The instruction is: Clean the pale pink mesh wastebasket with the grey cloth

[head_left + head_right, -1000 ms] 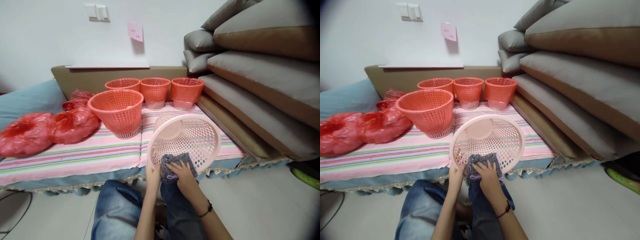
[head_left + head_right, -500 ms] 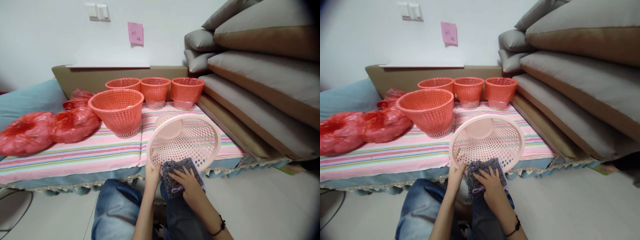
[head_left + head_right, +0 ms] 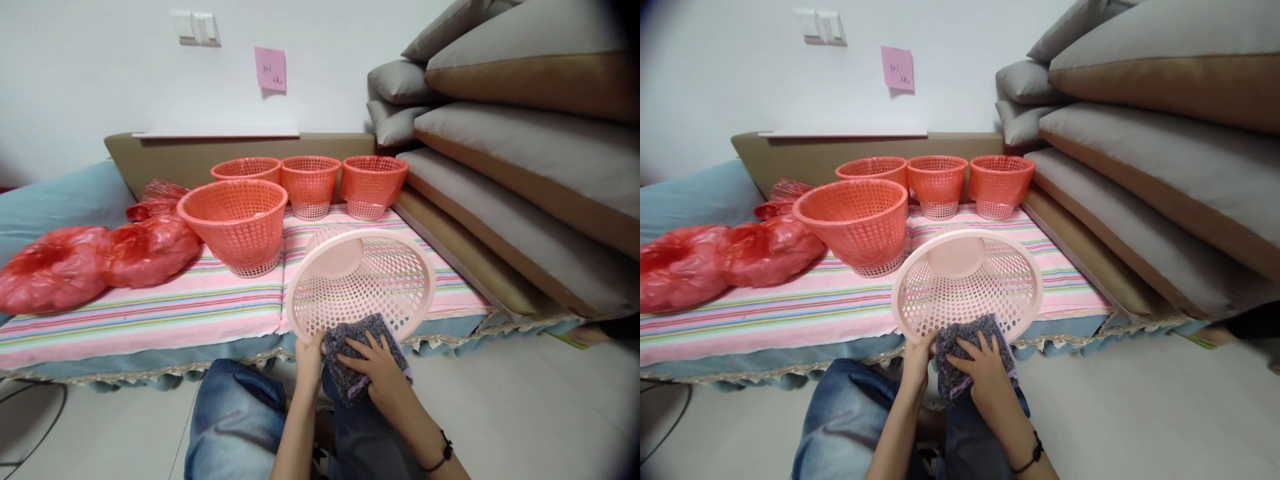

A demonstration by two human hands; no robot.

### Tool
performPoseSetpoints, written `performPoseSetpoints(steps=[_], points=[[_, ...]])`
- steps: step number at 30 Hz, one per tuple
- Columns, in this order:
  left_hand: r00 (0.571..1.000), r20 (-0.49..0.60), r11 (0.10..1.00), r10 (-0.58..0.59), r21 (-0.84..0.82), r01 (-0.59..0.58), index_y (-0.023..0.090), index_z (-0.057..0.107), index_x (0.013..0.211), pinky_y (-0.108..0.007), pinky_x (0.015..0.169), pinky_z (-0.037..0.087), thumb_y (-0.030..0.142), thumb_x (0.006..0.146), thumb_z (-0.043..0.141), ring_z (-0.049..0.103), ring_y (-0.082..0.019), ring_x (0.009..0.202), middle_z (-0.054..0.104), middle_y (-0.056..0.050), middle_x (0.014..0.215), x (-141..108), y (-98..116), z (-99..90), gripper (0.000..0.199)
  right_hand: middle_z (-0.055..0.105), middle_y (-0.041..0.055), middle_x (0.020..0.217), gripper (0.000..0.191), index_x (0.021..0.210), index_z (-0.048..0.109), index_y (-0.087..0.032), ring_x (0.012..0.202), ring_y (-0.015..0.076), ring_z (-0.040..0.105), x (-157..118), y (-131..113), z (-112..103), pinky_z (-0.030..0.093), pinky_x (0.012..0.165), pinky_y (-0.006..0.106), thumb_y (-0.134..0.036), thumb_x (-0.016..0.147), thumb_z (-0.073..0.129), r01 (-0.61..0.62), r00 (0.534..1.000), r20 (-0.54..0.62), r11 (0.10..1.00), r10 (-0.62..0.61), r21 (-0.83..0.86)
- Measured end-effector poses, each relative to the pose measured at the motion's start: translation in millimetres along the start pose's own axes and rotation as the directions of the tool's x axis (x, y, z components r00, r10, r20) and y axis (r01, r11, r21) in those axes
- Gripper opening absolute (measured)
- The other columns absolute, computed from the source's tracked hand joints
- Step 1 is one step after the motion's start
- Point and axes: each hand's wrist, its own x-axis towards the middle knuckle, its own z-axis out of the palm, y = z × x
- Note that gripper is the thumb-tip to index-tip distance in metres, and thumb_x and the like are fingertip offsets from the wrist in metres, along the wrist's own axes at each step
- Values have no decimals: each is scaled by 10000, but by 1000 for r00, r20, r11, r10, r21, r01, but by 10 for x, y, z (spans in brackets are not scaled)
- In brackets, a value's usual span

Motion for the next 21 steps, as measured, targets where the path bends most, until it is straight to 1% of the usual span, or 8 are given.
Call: performPoseSetpoints(steps=[2, 4, 6, 8, 11, 14, 18, 21], points=[[1000, 18, 999, 0, 52, -1, 121, 704, 757, -328, 669, 532, 297, 594, 689, 661, -211, 653, 702, -37, 675, 49, 57, -56, 240, 426, -53, 1516, 813, 1277, 613, -425, 1467, 369, 210, -14, 69, 17, 109, 1152, 675, 4, 610, 438, 14, 1000, -24, 1000, -14, -8], [999, 31, 997, 19, 75, -21, 134, 716, 744, -327, 683, 532, 244, 560, 673, 660, -216, 665, 709, -35, 673, 94, 183, -127, 219, 471, -41, 1486, 763, 1215, 658, -431, 1457, 359, 248, -40, 142, 21, 112, 1150, 679, 14, 635, 438, 14, 998, -61, 1000, -15, -28], [997, 45, 989, 68, 129, -73, 153, 746, 848, -346, 753, 540, 205, 549, 655, 681, -241, 764, 746, -42, 769, 120, 357, -198, 317, 508, -32, 1457, 740, 1167, 687, -432, 1449, 347, 278, -74, 197, 9, 119, 1149, 681, 33, 654, 424, 2, 995, -95, 999, -6, -51], [989, 70, 966, 132, 216, -144, 170, 754, 958, -379, 852, 531, 192, 574, 642, 690, -271, 889, 768, -53, 886, 122, 530, -251, 401, 524, -30, 1442, 753, 1151, 696, -429, 1447, 336, 288, -109, 218, -17, 130, 1151, 677, 56, 654, 406, 3, 995, -100, 998, -9, -67], [973, 78, 927, 218, 294, -231, 175, 748, 1008, -423, 977, 483, 242, 644, 659, 671, -302, 1039, 764, -80, 1019, 103, 669, -282, 380, 497, -34, 1465, 825, 1214, 661, -420, 1457, 335, 261, -140, 182, -81, 133, 1154, 674, 77, 614, 390, 30, 998, -57, 998, -33, -58], [970, 59, 935, 238, 255, -245, 165, 721, 1058, -445, 1037, 443, 319, 680, 695, 642, -309, 1120, 741, -107, 1104, 93, 592, -253, 409, 432, -27, 1512, 916, 1328, 578, -389, 1468, 335, 226, -137, 108, -157, 135, 1153, 676, 82, 568, 378, 45, 999, -30, 999, -45, -30], [966, 97, 955, 238, 156, -251, 168, 664, 1156, -423, 1085, 405, 306, 664, 725, 603, -288, 1198, 694, -117, 1209, 99, 313, -160, 514, 366, -9, 1553, 1021, 1463, 412, -352, 1458, 281, 279, -87, 37, -212, 180, 1176, 611, 86, 542, 360, 52, 998, -41, 999, -52, -15], [974, 96, 970, 203, 117, -214, 158, 652, 1149, -429, 1067, 424, 304, 685, 688, 627, -281, 1156, 699, -120, 1199, 113, 151, -104, 487, 386, -8, 1542, 1026, 1460, 417, -354, 1441, 269, 322, -28, 54, -204, 195, 1170, 613, 79, 532, 358, 64, 996, -65, 998, -65, -16]])
